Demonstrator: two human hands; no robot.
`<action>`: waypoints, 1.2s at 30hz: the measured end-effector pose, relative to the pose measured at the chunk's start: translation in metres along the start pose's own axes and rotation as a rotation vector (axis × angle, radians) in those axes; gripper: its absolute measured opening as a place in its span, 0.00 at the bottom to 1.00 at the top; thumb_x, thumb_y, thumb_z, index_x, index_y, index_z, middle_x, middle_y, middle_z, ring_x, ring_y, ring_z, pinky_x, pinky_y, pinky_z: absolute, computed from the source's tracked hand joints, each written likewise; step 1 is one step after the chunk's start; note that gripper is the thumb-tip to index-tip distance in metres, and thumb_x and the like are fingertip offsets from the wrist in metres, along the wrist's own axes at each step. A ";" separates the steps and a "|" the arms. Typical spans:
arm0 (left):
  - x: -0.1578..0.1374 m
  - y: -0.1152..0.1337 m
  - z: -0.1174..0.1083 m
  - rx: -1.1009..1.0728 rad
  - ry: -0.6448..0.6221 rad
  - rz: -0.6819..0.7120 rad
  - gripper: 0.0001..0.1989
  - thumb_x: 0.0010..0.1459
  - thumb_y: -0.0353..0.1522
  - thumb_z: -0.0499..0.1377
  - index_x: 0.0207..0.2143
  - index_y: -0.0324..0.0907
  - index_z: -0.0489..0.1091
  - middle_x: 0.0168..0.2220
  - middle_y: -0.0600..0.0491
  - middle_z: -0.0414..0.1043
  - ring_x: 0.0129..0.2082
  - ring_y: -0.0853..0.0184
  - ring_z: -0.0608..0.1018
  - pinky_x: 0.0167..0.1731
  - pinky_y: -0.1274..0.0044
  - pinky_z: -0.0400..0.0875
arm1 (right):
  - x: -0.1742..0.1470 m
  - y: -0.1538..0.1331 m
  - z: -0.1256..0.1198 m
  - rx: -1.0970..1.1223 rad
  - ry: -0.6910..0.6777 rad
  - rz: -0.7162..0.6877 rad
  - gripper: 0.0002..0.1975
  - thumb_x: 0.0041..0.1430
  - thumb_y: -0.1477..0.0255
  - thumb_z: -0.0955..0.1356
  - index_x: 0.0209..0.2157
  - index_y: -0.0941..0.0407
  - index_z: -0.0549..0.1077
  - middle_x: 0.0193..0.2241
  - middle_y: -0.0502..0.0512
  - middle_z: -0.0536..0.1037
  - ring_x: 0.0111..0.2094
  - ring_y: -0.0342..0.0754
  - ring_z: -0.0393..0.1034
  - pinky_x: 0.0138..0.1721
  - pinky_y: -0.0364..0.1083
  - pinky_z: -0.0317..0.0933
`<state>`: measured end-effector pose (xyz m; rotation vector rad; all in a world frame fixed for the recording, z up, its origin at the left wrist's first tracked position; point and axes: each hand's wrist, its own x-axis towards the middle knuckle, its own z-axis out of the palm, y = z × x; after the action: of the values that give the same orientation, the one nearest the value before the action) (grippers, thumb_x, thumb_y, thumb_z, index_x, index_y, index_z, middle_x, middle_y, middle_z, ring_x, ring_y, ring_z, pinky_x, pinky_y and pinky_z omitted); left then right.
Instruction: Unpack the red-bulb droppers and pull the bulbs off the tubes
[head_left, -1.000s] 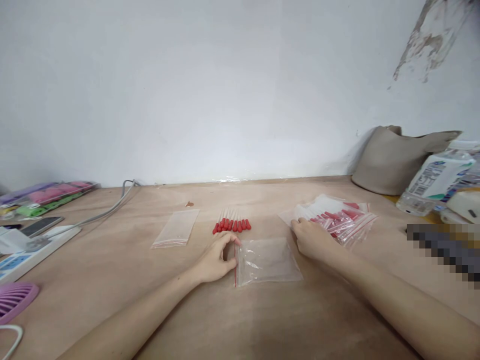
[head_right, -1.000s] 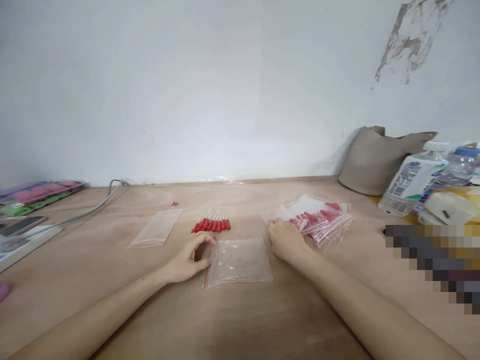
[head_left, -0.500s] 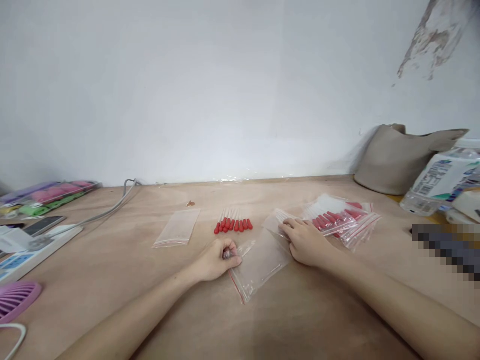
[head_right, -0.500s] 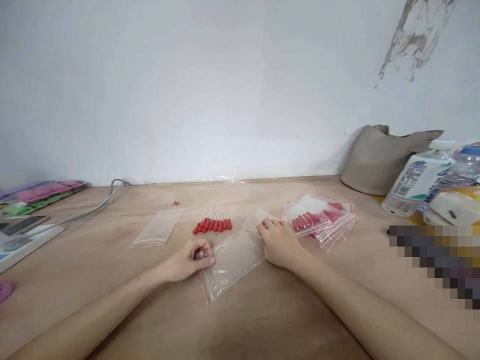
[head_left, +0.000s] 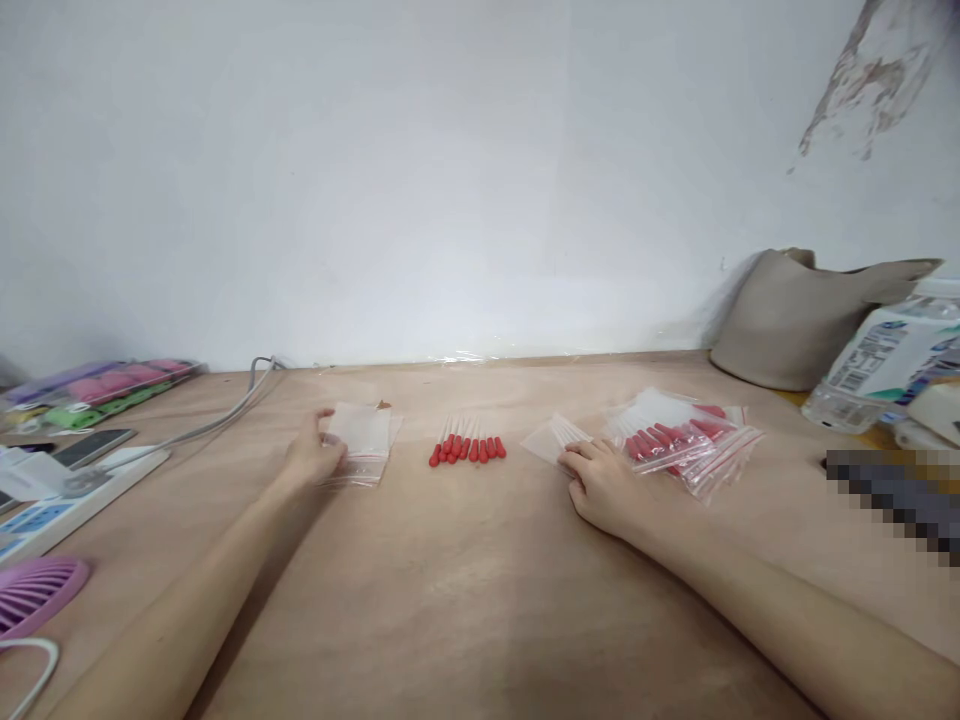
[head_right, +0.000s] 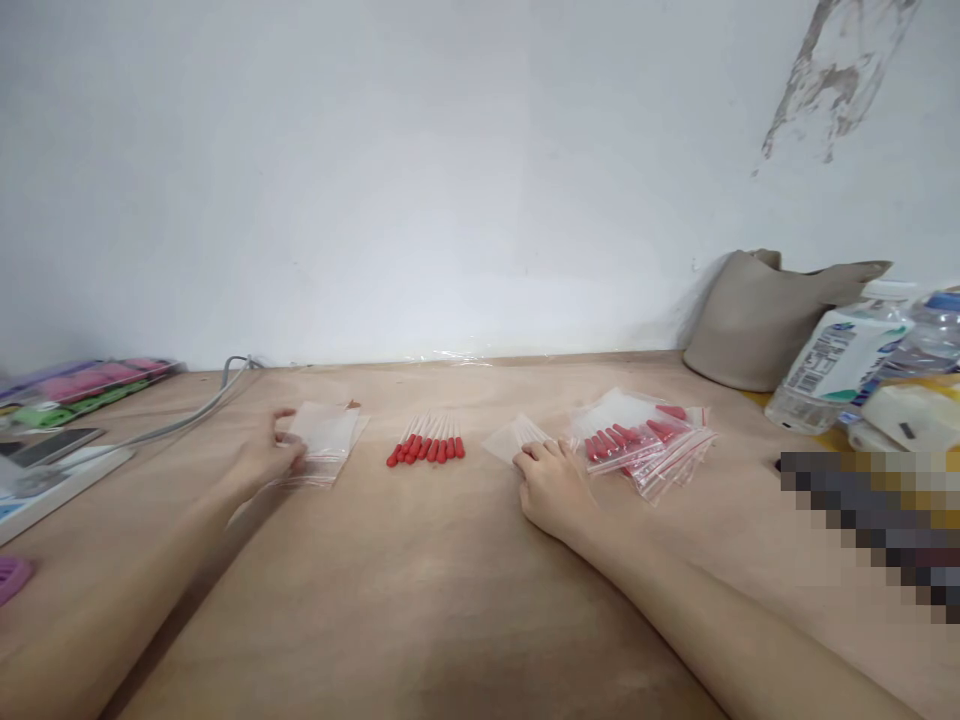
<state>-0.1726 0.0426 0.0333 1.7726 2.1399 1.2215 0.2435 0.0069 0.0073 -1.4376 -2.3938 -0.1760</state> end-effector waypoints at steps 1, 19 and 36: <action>-0.001 -0.004 0.002 0.045 -0.028 -0.019 0.25 0.40 0.26 0.58 0.44 0.40 0.60 0.21 0.59 0.64 0.17 0.70 0.70 0.21 0.77 0.67 | 0.000 0.002 0.003 0.016 0.028 0.007 0.15 0.47 0.81 0.60 0.37 0.58 0.72 0.42 0.59 0.72 0.45 0.52 0.62 0.49 0.52 0.53; -0.085 0.108 0.034 -0.021 0.015 0.699 0.09 0.57 0.35 0.53 0.39 0.43 0.69 0.50 0.49 0.61 0.52 0.61 0.64 0.51 0.67 0.60 | -0.007 -0.054 0.009 0.506 0.438 -0.606 0.10 0.54 0.83 0.60 0.35 0.57 0.68 0.34 0.56 0.72 0.41 0.46 0.66 0.48 0.50 0.61; -0.120 0.121 0.044 -0.105 -0.653 0.847 0.22 0.55 0.30 0.55 0.53 0.46 0.61 0.55 0.48 0.61 0.54 0.61 0.65 0.52 0.65 0.62 | -0.006 -0.022 -0.011 0.431 0.200 -0.082 0.03 0.49 0.77 0.65 0.27 0.57 0.70 0.22 0.49 0.71 0.23 0.42 0.63 0.26 0.42 0.56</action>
<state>-0.0170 -0.0392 0.0326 2.6337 0.9660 0.6397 0.2296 -0.0114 0.0169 -1.0723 -2.1589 0.1619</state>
